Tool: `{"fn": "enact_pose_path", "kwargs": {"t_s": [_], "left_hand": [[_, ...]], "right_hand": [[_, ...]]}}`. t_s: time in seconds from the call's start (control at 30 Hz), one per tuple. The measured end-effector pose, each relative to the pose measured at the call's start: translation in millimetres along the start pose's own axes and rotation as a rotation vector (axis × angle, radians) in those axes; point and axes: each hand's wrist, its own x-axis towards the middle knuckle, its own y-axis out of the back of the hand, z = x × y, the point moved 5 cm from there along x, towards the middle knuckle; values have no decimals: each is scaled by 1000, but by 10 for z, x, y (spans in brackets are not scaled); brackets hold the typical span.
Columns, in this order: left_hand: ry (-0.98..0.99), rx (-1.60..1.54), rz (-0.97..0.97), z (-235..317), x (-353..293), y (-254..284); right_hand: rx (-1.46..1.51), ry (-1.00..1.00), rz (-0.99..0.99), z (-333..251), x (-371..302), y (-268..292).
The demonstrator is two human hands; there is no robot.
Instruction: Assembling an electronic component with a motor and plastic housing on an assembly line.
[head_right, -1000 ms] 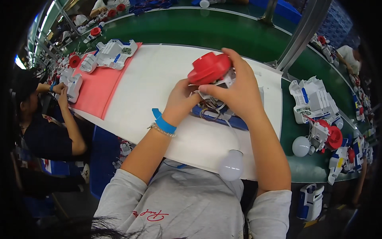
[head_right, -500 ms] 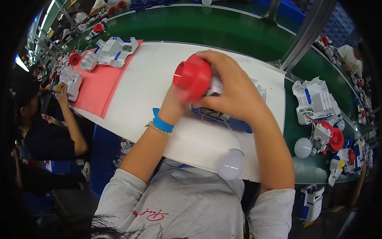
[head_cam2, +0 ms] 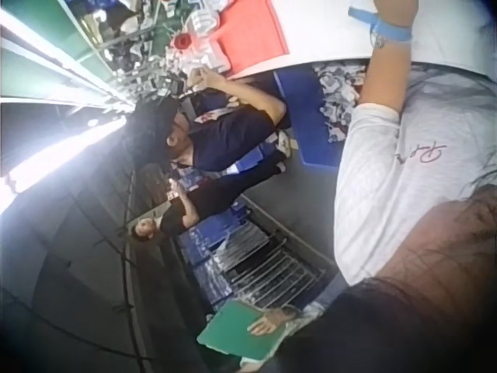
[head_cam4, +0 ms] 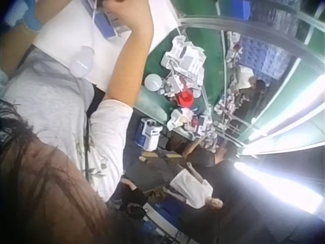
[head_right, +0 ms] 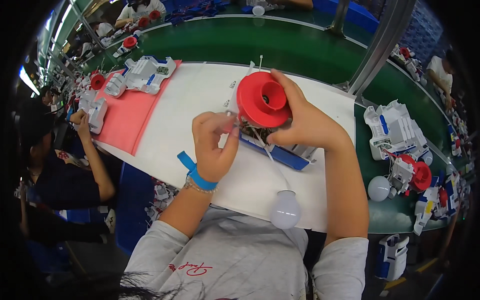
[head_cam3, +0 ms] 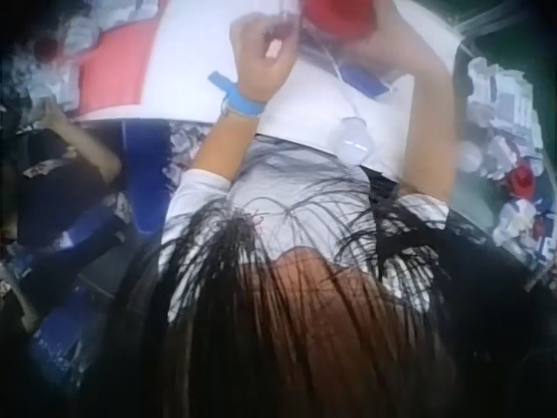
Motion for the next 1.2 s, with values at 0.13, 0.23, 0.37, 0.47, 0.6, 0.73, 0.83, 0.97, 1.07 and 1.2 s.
{"fn": "enact_pose_path", "kwargs": {"t_s": [0.13,0.23,0.37,0.47,0.6,0.73,0.83,0.97,1.07,1.2], "left_hand": [[-151,-17,-94,67,-30,-36],[-37,-414,-55,17,-41,85],[414,-442,-282,-353,126,205],[683,-658,-528,-529,156,27],[678,-832,-536,-427,258,-156],[430,-617,-197,-302,271,22],[273,-166,-15,-134,267,55],[148,186,-5,18,187,14],[50,328,-61,178,191,27],[-139,-30,11,154,141,155]], "right_hand": [[201,-159,190,75,45,-56],[253,-40,211,143,8,-101],[205,191,147,20,-23,-132],[17,263,6,-123,-23,-266],[-336,281,94,-180,-32,-110],[-482,147,89,-238,9,-108],[-152,-54,74,-97,62,-163],[510,-232,-131,-12,159,-162],[327,-210,39,-57,291,-319],[776,-379,252,108,235,-266]]}}
